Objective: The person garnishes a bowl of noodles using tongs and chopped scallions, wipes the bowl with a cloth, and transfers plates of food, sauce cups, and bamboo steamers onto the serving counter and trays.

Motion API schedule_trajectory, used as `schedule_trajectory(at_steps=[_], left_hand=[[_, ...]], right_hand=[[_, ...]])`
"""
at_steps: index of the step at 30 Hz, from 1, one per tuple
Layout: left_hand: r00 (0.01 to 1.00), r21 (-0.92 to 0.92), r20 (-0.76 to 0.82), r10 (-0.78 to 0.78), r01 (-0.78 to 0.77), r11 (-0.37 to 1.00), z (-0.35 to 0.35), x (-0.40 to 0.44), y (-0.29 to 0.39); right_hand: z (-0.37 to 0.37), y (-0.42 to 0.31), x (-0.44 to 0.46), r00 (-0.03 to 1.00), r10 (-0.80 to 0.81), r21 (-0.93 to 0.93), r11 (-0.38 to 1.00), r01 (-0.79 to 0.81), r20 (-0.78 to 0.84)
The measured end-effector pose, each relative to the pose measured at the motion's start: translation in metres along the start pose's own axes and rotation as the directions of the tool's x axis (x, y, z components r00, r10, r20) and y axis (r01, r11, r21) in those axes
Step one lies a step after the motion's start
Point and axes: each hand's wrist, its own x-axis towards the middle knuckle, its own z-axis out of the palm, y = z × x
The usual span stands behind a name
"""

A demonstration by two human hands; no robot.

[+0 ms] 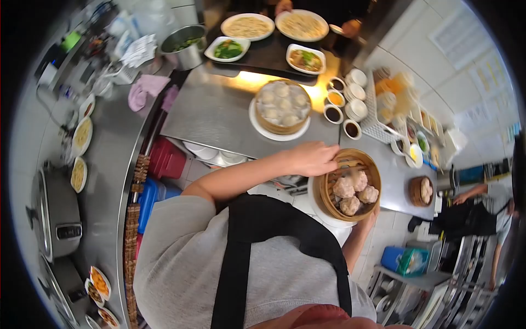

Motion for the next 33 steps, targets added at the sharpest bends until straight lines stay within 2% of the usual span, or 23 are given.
schedule_trajectory(at_steps=[2, 3, 4, 5, 6, 7, 8, 9, 11, 13, 14, 15, 16, 17, 19, 21, 23, 25, 27, 29, 31, 32, 33], left_hand=[[0.976, 0.07, -0.056, -0.212, 0.216, 0.974, -0.046, -0.053, 0.008], [0.954, 0.061, -0.218, -0.206, 0.224, 0.973, -0.051, -0.08, -0.006], [0.91, 0.054, -0.37, -0.19, 0.225, 0.973, -0.051, -0.106, -0.024], [0.872, -0.162, -0.37, -0.319, 0.277, 0.947, -0.051, -0.132, -0.04], [0.83, -0.369, -0.341, -0.441, 0.313, 0.875, -0.05, -0.155, -0.056], [0.787, -0.603, -0.274, -0.553, 0.308, 0.736, -0.046, -0.173, -0.074], [0.743, -0.795, -0.169, -0.648, 0.286, 0.535, -0.043, -0.191, -0.089], [0.675, -0.873, -0.088, -0.732, 0.301, 0.383, -0.044, -0.206, -0.097], [0.598, -0.884, -0.156, -0.786, 0.27, 0.381, -0.053, -0.228, -0.123], [0.542, -0.889, -0.249, -0.803, 0.201, 0.412, -0.062, -0.238, -0.152], [0.501, -0.88, -0.265, -0.824, 0.225, 0.419, -0.068, -0.241, -0.164], [0.508, -0.876, -0.267, -0.819, 0.226, 0.426, -0.074, -0.241, -0.173], [0.46, -0.88, -0.276, -0.844, 0.231, 0.414, -0.078, -0.24, -0.181], [0.409, -0.886, -0.285, -0.867, 0.233, 0.401, -0.082, -0.238, -0.191], [0.39, -0.905, -0.261, -0.883, 0.219, 0.364, -0.093, -0.233, -0.192], [0.349, -0.891, -0.364, -0.864, 0.141, 0.432, -0.101, -0.219, -0.195], [0.326, -0.894, -0.374, -0.868, 0.124, 0.431, -0.098, -0.212, -0.208], [0.331, -0.914, -0.372, -0.867, 0.034, 0.405, -0.099, -0.195, -0.224], [0.338, -0.935, -0.34, -0.878, -0.02, 0.354, -0.098, -0.18, -0.236], [0.343, -0.933, -0.349, -0.872, -0.04, 0.358, -0.105, -0.168, -0.228], [0.333, -0.922, -0.372, -0.867, -0.021, 0.387, -0.116, -0.164, -0.227], [0.375, -0.92, -0.378, -0.846, -0.053, 0.388, -0.116, -0.165, -0.243], [0.415, -0.923, -0.374, -0.829, -0.077, 0.377, -0.114, -0.169, -0.252]], right_hand=[[0.036, 0.015, 0.006, 0.994, 0.103, 0.027, 0.994, -0.104, 0.03], [0.051, 0.036, 0.007, 0.992, 0.119, 0.048, 0.992, -0.12, 0.028], [0.077, 0.038, 0.006, 0.978, 0.124, 0.071, 0.988, -0.138, 0.168], [0.106, 0.04, 0.006, 0.946, 0.12, 0.092, 0.984, -0.154, 0.301], [0.132, 0.05, 0.004, 0.939, 0.136, 0.012, 0.989, -0.147, 0.315], [0.158, 0.061, 0.0, 0.933, 0.159, -0.071, 0.987, -0.144, 0.323], [0.187, 0.065, -0.006, 0.904, 0.162, -0.039, 0.986, -0.16, 0.396], [0.214, 0.07, -0.011, 0.869, 0.168, -0.012, 0.983, -0.184, 0.465], [0.252, 0.109, -0.008, 0.838, 0.265, -0.147, 0.964, -0.222, 0.477], [0.285, 0.132, 0.002, 0.81, 0.181, -0.257, 0.966, -0.039, 0.558], [0.297, 0.139, 0.008, 0.796, 0.18, -0.276, 0.961, -0.017, 0.577], [0.303, 0.136, 0.008, 0.801, 0.172, -0.271, 0.963, -0.013, 0.573], [0.306, 0.133, 0.009, 0.753, 0.236, -0.289, 0.955, -0.064, 0.614], [0.308, 0.129, 0.011, 0.696, 0.297, -0.311, 0.944, -0.111, 0.654], [0.291, 0.105, 0.008, 0.645, 0.323, -0.34, 0.935, -0.103, 0.692], [0.267, 0.087, 0.014, 0.502, 0.372, -0.353, 0.925, -0.138, 0.78], [0.237, 0.079, 0.026, 0.452, 0.529, -0.511, 0.842, -0.173, 0.718], [0.211, 0.098, 0.041, 0.564, 0.552, -0.586, 0.798, -0.143, 0.614], [0.201, 0.113, 0.054, 0.576, 0.433, -0.399, 0.896, -0.193, 0.693], [0.207, 0.104, 0.06, 0.52, 0.428, -0.395, 0.901, -0.18, 0.739], [0.211, 0.1, 0.069, 0.377, 0.501, -0.466, 0.865, -0.187, 0.779], [0.218, 0.094, 0.076, 0.373, 0.482, -0.456, 0.875, -0.162, 0.793], [0.222, 0.076, 0.073, 0.227, 0.534, -0.5, 0.845, -0.19, 0.815]])
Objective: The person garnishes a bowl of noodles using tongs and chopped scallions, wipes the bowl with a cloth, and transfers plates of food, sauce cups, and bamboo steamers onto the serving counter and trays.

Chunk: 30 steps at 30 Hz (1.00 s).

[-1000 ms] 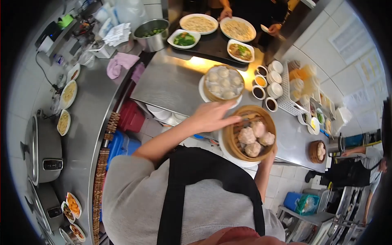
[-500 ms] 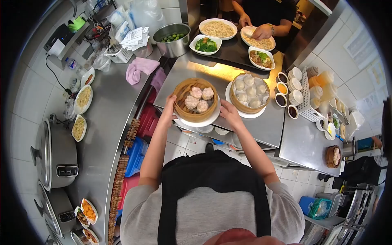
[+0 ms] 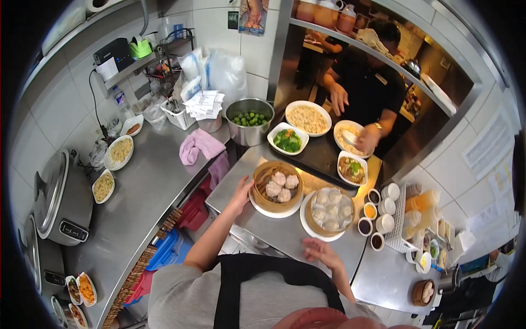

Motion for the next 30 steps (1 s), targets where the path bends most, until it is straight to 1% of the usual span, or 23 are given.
schedule_trajectory(at_steps=[1, 2, 4, 5, 7, 8, 9, 11, 12, 13, 14, 15, 17, 18, 19, 20, 21, 22, 24, 25, 27, 29, 30], left_hand=[[1.0, -0.005, -0.004, 0.011, -0.011, 1.0, -0.005, -0.001, 0.002], [1.0, 0.086, -0.012, -0.002, 0.003, 0.996, -0.008, -0.004, 0.006], [1.0, 0.172, -0.015, -0.005, 0.008, 0.985, -0.02, -0.005, 0.012], [1.0, 0.172, -0.021, 0.02, -0.016, 0.985, -0.03, -0.007, 0.012], [0.998, 0.175, -0.029, 0.054, -0.048, 0.983, -0.05, -0.01, 0.021], [0.995, 0.156, -0.043, 0.086, -0.078, 0.985, -0.06, -0.013, 0.03], [0.992, 0.139, -0.058, 0.116, -0.107, 0.984, -0.072, -0.016, 0.039], [0.979, 0.151, -0.106, 0.173, -0.156, 0.976, -0.097, -0.013, 0.061], [0.965, 0.158, -0.155, 0.21, -0.186, 0.97, -0.111, -0.014, 0.066], [0.946, 0.161, -0.184, 0.267, -0.239, 0.957, -0.129, -0.007, 0.067], [0.937, 0.185, -0.217, 0.272, -0.235, 0.954, -0.138, -0.009, 0.079], [0.934, 0.17, -0.233, 0.269, -0.234, 0.957, -0.147, -0.011, 0.088], [0.932, 0.16, -0.24, 0.272, -0.239, 0.958, -0.166, -0.008, 0.101], [0.932, 0.141, -0.237, 0.274, -0.246, 0.959, -0.175, -0.007, 0.102], [0.933, 0.122, -0.235, 0.274, -0.251, 0.96, -0.182, -0.007, 0.103], [0.935, 0.124, -0.232, 0.267, -0.244, 0.962, -0.189, -0.01, 0.104], [0.936, 0.138, -0.223, 0.272, -0.246, 0.959, -0.194, -0.011, 0.108], [0.937, 0.15, -0.217, 0.275, -0.247, 0.957, -0.2, -0.014, 0.11], [0.939, 0.133, -0.229, 0.258, -0.232, 0.964, -0.211, -0.017, 0.115], [0.938, 0.131, -0.249, 0.242, -0.215, 0.968, -0.215, -0.02, 0.118], [0.936, 0.115, -0.278, 0.215, -0.189, 0.975, -0.226, -0.023, 0.118], [0.931, 0.105, -0.293, 0.216, -0.193, 0.976, -0.234, -0.024, 0.122], [0.933, 0.105, -0.284, 0.221, -0.199, 0.974, -0.235, -0.024, 0.124]], right_hand=[[0.004, -0.016, -0.006, 0.988, 0.062, 0.007, 0.998, -0.064, 0.142], [0.004, -0.033, -0.009, 0.988, 0.06, -0.002, 0.998, -0.06, 0.145], [-0.007, -0.072, -0.009, 0.93, 0.112, -0.265, 0.964, -0.017, 0.35], [-0.013, -0.086, -0.011, 0.941, 0.028, -0.135, 0.991, 0.018, 0.336], [-0.019, -0.155, -0.01, 0.979, -0.057, -0.551, 0.82, 0.158, 0.196], [-0.026, -0.171, -0.005, 0.989, -0.135, -0.399, 0.904, 0.15, 0.065], [-0.028, -0.194, 0.004, 0.988, -0.105, -0.392, 0.918, 0.052, -0.117], [-0.029, -0.247, 0.041, 0.933, -0.34, -0.478, 0.842, 0.248, -0.114], [-0.033, -0.275, 0.062, 0.906, -0.421, -0.593, 0.742, 0.312, -0.051], [-0.011, -0.318, 0.076, 0.799, -0.601, -0.849, 0.419, 0.324, 0.008], [-0.013, -0.351, 0.095, 0.807, -0.589, -0.892, 0.343, 0.294, 0.04], [-0.034, -0.378, 0.131, 0.712, -0.687, -0.94, 0.129, 0.316, 0.145], [-0.048, -0.454, 0.176, 0.595, -0.786, -0.965, -0.006, 0.263, 0.168], [-0.055, -0.492, 0.197, 0.498, -0.859, -0.967, 0.017, 0.254, 0.116], [-0.059, -0.536, 0.216, 0.504, -0.856, -0.94, 0.259, 0.222, -0.117], [-0.087, -0.582, 0.247, 0.362, -0.932, -0.945, 0.142, 0.296, -0.026], [-0.084, -0.62, 0.254, 0.361, -0.927, -0.948, 0.197, 0.251, -0.098], [-0.101, -0.654, 0.277, 0.206, -0.97, -0.928, 0.188, 0.322, -0.125], [-0.008, -0.669, 0.267, 0.068, -0.939, -0.892, 0.343, 0.295, -0.338], [-0.025, -0.689, 0.28, 0.074, -0.939, -0.891, 0.342, 0.298, -0.336], [-0.073, -0.737, 0.315, 0.102, -0.957, -0.83, 0.286, 0.478, -0.271], [0.008, -0.716, 0.289, 0.09, -0.855, -0.792, 0.509, 0.338, -0.511], [-0.003, -0.724, 0.295, 0.135, -0.843, -0.777, 0.533, 0.335, -0.521]])
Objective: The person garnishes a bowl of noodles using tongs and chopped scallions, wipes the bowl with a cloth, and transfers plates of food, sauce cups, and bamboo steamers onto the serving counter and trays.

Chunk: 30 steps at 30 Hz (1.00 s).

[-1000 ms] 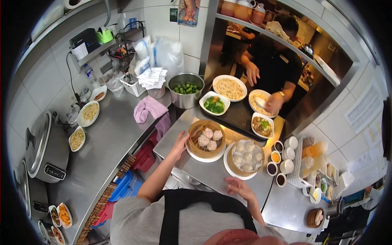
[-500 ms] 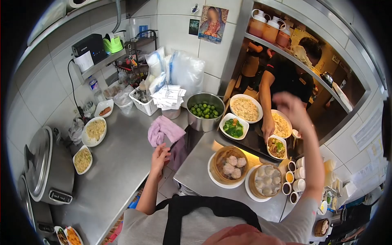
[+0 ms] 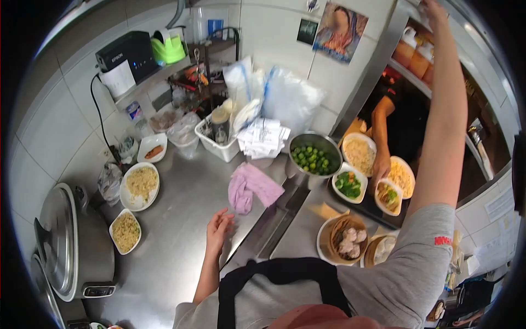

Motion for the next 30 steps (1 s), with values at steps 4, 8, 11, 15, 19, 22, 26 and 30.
schedule_trajectory(at_steps=[4, 8, 11, 15, 19, 22, 26, 30], left_hand=[[0.995, -0.05, 0.074, 0.073, -0.069, 0.996, 0.02, 0.003, 0.017], [0.853, -0.205, 0.483, 0.197, -0.109, 0.973, 0.086, -0.015, 0.045], [0.644, -0.371, 0.724, 0.245, 0.065, 0.926, 0.148, -0.044, 0.052], [0.532, -0.272, 0.838, 0.124, 0.21, 0.939, 0.209, -0.092, 0.011], [0.36, -0.059, 0.933, -0.009, 0.177, 0.982, 0.27, -0.166, -0.058], [0.258, 0.029, 0.962, -0.092, 0.237, 0.971, 0.317, -0.217, -0.118], [0.373, -0.011, 0.925, -0.075, 0.223, 0.975, 0.363, -0.262, -0.162], [0.466, 0.08, 0.884, -0.034, -0.079, 0.994, 0.392, -0.272, -0.202]], right_hand=[[-0.01, 0.014, -0.08, 0.997, -0.062, 0.207, 0.976, 0.07, -0.041], [-0.071, 0.045, -0.237, 0.852, -0.153, 0.261, 0.965, 0.019, 0.5], [-0.129, 0.076, -0.398, 0.764, 0.008, 0.148, 0.98, -0.136, 0.645], [-0.207, 0.12, -0.568, 0.757, 0.319, -0.029, 0.929, -0.369, 0.57], [-0.294, 0.155, -0.671, 0.679, 0.622, 0.198, 0.663, -0.721, 0.39], [-0.345, 0.187, -0.706, 0.697, 0.716, 0.235, 0.671, -0.703, 0.039], [-0.398, 0.23, -0.736, 0.631, 0.776, -0.221, 0.613, -0.758, -0.012], [-0.4, 0.231, -0.745, 0.923, 0.38, -0.457, 0.833, -0.311, 0.064]])
